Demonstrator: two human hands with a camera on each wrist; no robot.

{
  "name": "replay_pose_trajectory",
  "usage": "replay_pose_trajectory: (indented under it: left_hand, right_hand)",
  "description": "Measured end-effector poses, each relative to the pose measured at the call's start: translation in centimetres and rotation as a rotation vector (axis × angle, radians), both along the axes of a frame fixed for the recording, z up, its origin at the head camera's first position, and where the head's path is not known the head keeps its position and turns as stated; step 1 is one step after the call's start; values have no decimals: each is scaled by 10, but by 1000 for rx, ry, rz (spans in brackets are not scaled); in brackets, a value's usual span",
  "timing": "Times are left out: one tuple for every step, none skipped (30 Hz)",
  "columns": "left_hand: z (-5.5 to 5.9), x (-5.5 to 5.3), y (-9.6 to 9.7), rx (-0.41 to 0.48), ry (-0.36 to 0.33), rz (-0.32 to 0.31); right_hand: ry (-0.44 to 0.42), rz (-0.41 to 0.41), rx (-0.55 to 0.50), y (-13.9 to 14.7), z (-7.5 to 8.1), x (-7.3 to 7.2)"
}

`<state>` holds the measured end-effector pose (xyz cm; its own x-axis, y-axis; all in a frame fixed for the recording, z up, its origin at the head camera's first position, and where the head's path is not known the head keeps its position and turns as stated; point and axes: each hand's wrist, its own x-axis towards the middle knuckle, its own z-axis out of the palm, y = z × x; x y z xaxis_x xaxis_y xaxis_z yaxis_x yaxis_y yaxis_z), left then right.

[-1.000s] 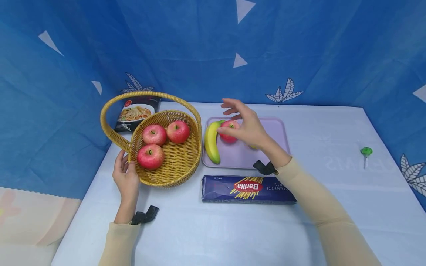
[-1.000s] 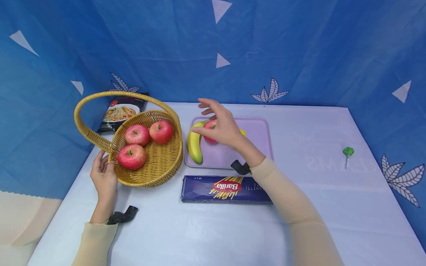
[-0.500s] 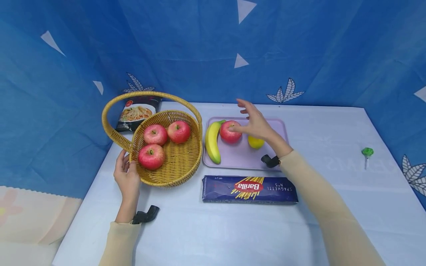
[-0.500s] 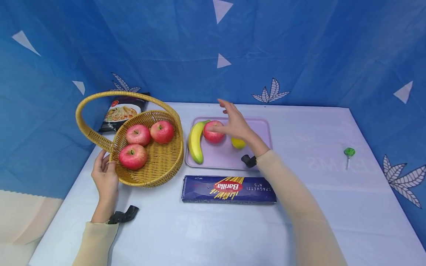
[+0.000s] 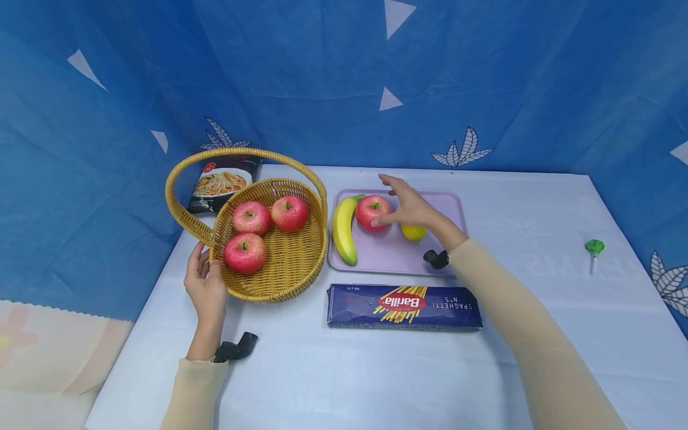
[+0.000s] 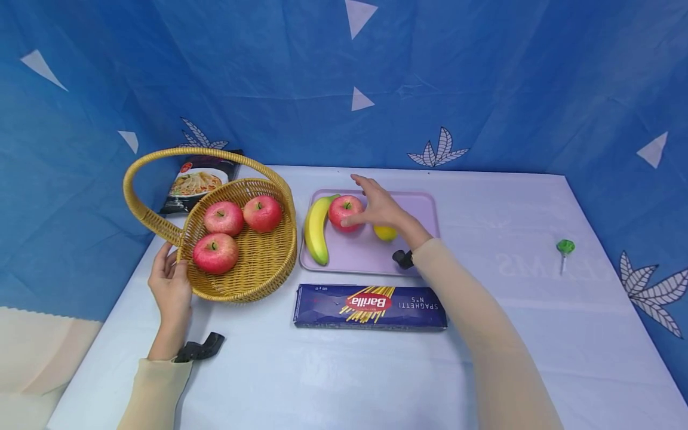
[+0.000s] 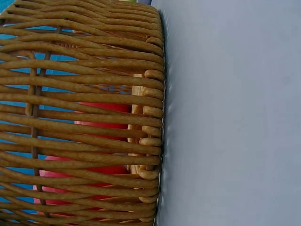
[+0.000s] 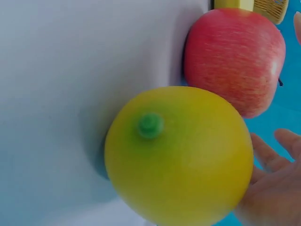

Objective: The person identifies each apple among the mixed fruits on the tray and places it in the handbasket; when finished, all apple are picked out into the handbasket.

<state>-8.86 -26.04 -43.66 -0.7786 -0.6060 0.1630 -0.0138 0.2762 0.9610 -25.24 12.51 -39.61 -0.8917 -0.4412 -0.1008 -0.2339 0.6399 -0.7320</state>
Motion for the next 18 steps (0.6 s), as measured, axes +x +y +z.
replay_pose_trajectory:
  left_hand:
    - [0,0,0,1,-3,0]
    - [1,0,0,2,-5,-2]
    - [1,0,0,2,-6,-3]
    - [1,0,0,1,-9,-2]
    - [1,0,0,-1,-10,-1]
    - [1,0,1,-2,-12,-1]
    - [1,0,1,-1,-13,-1]
    - [1,0,1,-1,-14,-2]
    - [1,1,1,-1,-15,-2]
    - [1,0,0,0,-16,-2]
    - [1,1,0,3,-16,-4]
    - [1,1,0,8,-16,-6]
    - [1,1,0,10,-17,-8]
    - [1,1,0,12,-17,-8]
    - [1,1,0,15,-16,-8]
    - [1,1,0,16,-17,-8]
    - [2,1,0,15,-17,-8]
    - [2,1,0,14,-18,-7]
  right_hand:
    - [-1,6,3,0,-1,0]
    - [-1,12,3,0,-2,0]
    - [-1,16,2,0,-3,0]
    - [1,20,2,-1,-3,-1]
    - [2,23,-1,-1,-3,0]
    - [3,26,1,-2,-4,0]
    - [4,30,1,-2,-4,0]
    - [5,33,2,-3,-4,0]
    - [6,37,5,-3,-5,0]
    - [8,41,12,-4,-5,0]
    - [9,44,16,-5,-5,1]
    - [13,48,22,-5,-6,1]
    - [15,52,24,-6,-6,1]
    - [18,55,30,-6,-7,1]
    - [21,58,34,-7,-7,1]
    - [24,61,38,-7,-8,1]
    - [25,62,41,-7,-8,0]
    - [25,62,45,-7,-8,0]
